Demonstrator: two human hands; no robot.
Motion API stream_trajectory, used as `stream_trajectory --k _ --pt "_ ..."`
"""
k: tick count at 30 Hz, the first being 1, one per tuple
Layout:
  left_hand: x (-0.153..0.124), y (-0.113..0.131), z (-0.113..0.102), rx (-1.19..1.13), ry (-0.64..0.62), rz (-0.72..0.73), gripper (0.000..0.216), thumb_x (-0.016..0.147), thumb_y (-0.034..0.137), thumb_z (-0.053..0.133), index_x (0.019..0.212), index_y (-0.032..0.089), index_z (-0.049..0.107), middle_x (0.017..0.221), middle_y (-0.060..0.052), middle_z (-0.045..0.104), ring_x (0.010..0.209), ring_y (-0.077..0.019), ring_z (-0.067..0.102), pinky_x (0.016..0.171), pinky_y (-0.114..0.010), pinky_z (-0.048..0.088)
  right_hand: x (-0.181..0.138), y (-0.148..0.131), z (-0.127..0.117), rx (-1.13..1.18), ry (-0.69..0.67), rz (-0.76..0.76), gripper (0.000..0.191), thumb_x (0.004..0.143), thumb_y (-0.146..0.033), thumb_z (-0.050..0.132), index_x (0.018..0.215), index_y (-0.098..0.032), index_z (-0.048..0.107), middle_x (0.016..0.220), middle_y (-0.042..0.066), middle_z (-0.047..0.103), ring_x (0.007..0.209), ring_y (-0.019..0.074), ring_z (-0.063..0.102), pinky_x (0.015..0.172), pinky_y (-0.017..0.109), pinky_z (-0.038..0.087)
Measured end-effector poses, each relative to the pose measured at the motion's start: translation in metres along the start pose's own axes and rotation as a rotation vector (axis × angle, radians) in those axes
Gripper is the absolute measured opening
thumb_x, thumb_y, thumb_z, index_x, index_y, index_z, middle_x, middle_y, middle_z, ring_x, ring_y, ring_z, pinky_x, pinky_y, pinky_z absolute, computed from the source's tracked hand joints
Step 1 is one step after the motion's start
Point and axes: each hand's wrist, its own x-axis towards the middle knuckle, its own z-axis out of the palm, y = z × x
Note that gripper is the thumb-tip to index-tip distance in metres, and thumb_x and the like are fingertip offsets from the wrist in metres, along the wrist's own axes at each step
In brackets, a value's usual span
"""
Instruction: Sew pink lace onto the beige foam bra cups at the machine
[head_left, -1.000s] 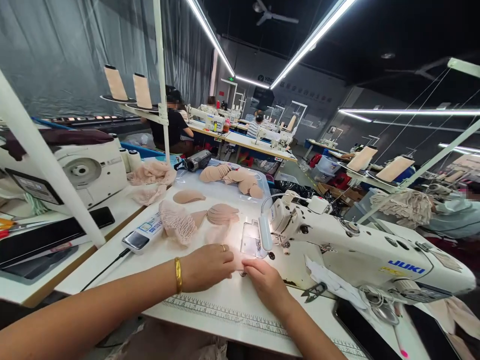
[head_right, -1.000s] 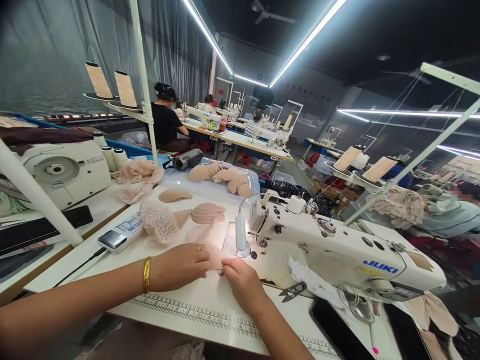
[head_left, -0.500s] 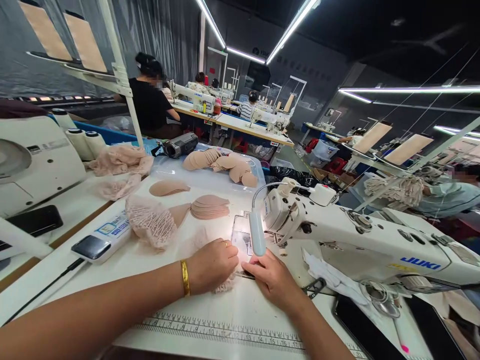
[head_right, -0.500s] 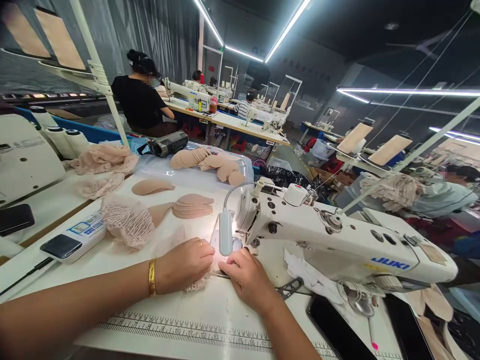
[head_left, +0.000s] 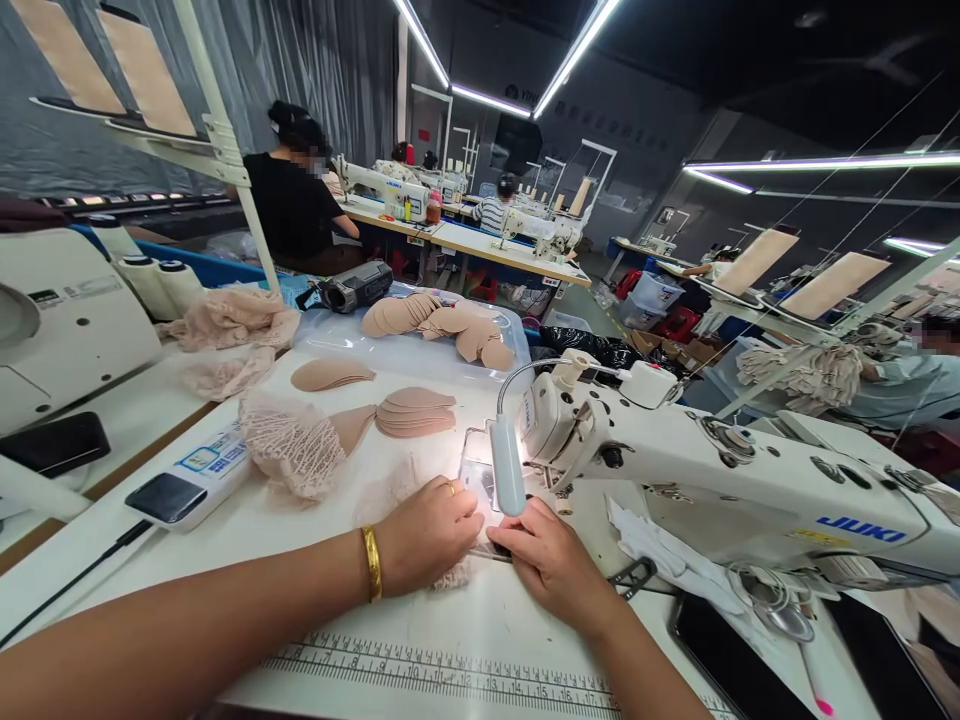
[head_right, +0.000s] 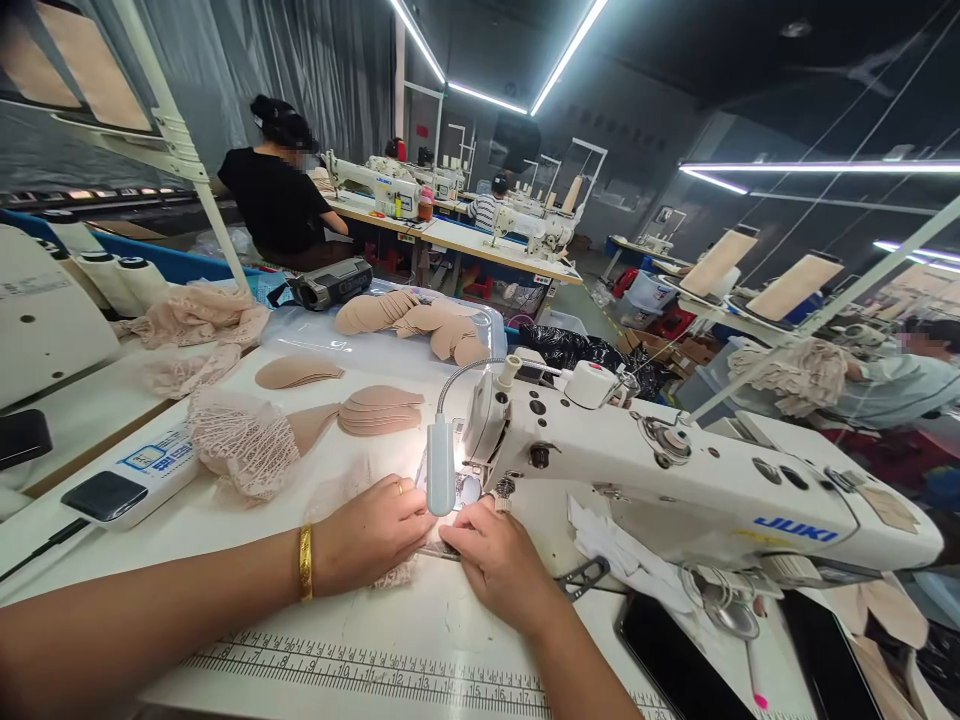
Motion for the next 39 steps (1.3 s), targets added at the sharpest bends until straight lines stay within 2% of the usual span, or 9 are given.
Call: stream_trajectory --k 6,11,17,20,25,28,32,36,39 --pt "0.000 0.001 -0.002 -0.047 0.047 0.008 0.010 0.088 0.014 0.060 0.079 0.016 0.057 0.084 -0.004 0.058 0.078 -0.0223 0.051 0.073 -0.037 0.036 0.000 0.002 0.002 -0.018 -0.005 0.057 0.037 0.096 -0.005 0.044 0.123 -0.022 0.062 0.088 0.005 0.058 0.082 0.0211 0.047 0.067 0.031 0.041" --pt "0.004 -0.004 0.002 -0.074 0.064 0.044 0.015 0.090 0.017 0.061 0.077 0.016 0.055 0.082 -0.002 0.060 0.078 -0.0216 0.052 0.077 -0.038 0.035 0.000 0.001 0.006 -0.073 -0.009 0.092 0.034 0.095 -0.005 0.043 0.116 -0.022 0.065 0.084 0.005 0.053 0.079 0.0216 0.047 0.063 0.029 0.038" --pt "0.014 -0.024 0.008 -0.130 0.073 0.122 0.014 0.093 0.020 0.060 0.079 0.017 0.059 0.090 -0.005 0.066 0.081 -0.0212 0.055 0.080 -0.039 0.036 0.002 0.002 0.009 -0.091 0.025 0.121 0.034 0.095 -0.005 0.041 0.115 -0.022 0.063 0.091 0.006 0.056 0.081 0.0219 0.050 0.065 0.029 0.039" --pt "0.022 -0.037 0.012 -0.171 0.078 0.167 0.011 0.093 0.021 0.060 0.084 0.018 0.063 0.094 -0.006 0.069 0.087 -0.0226 0.057 0.084 -0.040 0.037 0.004 0.005 0.011 -0.099 0.026 0.172 0.029 0.096 -0.007 0.040 0.107 -0.023 0.062 0.090 0.005 0.056 0.081 0.0220 0.051 0.066 0.029 0.039" --pt "0.032 -0.051 0.019 -0.225 0.123 0.233 0.016 0.094 0.020 0.057 0.080 0.019 0.066 0.088 -0.006 0.070 0.084 -0.0231 0.058 0.087 -0.041 0.037 0.005 0.008 0.012 -0.094 0.040 0.233 0.025 0.098 -0.010 0.038 0.101 -0.023 0.059 0.092 0.005 0.058 0.084 0.0216 0.054 0.064 0.028 0.039" --pt "0.033 -0.052 0.020 -0.248 0.115 0.228 0.016 0.094 0.021 0.055 0.084 0.019 0.068 0.093 -0.007 0.071 0.089 -0.0244 0.059 0.090 -0.042 0.037 0.004 0.009 0.013 -0.127 0.043 0.233 0.023 0.097 -0.010 0.039 0.098 -0.023 0.059 0.091 0.005 0.058 0.082 0.0211 0.054 0.061 0.028 0.036" --pt "0.032 -0.051 0.020 -0.255 0.085 0.194 0.016 0.095 0.020 0.054 0.094 0.020 0.070 0.098 -0.006 0.071 0.096 -0.0253 0.058 0.094 -0.042 0.037 0.001 0.011 0.016 -0.168 0.060 0.223 0.021 0.096 -0.011 0.040 0.084 -0.022 0.053 0.088 0.004 0.056 0.076 0.0201 0.051 0.058 0.029 0.033" --pt "0.035 -0.054 0.023 -0.195 0.091 0.177 0.017 0.093 0.020 0.056 0.080 0.019 0.067 0.090 -0.006 0.069 0.086 -0.0227 0.056 0.089 -0.041 0.037 0.000 0.014 0.017 -0.174 0.075 0.230 0.024 0.097 -0.012 0.040 0.076 -0.023 0.046 0.085 0.004 0.054 0.075 0.0199 0.051 0.056 0.029 0.031" --pt "0.038 -0.055 0.024 -0.138 0.057 0.130 0.018 0.091 0.023 0.059 0.075 0.018 0.065 0.085 -0.007 0.066 0.084 -0.0229 0.054 0.085 -0.042 0.037 -0.001 0.015 0.018 -0.180 0.092 0.227 0.024 0.098 -0.014 0.040 0.076 -0.023 0.047 0.086 0.004 0.055 0.075 0.0200 0.051 0.057 0.030 0.032"
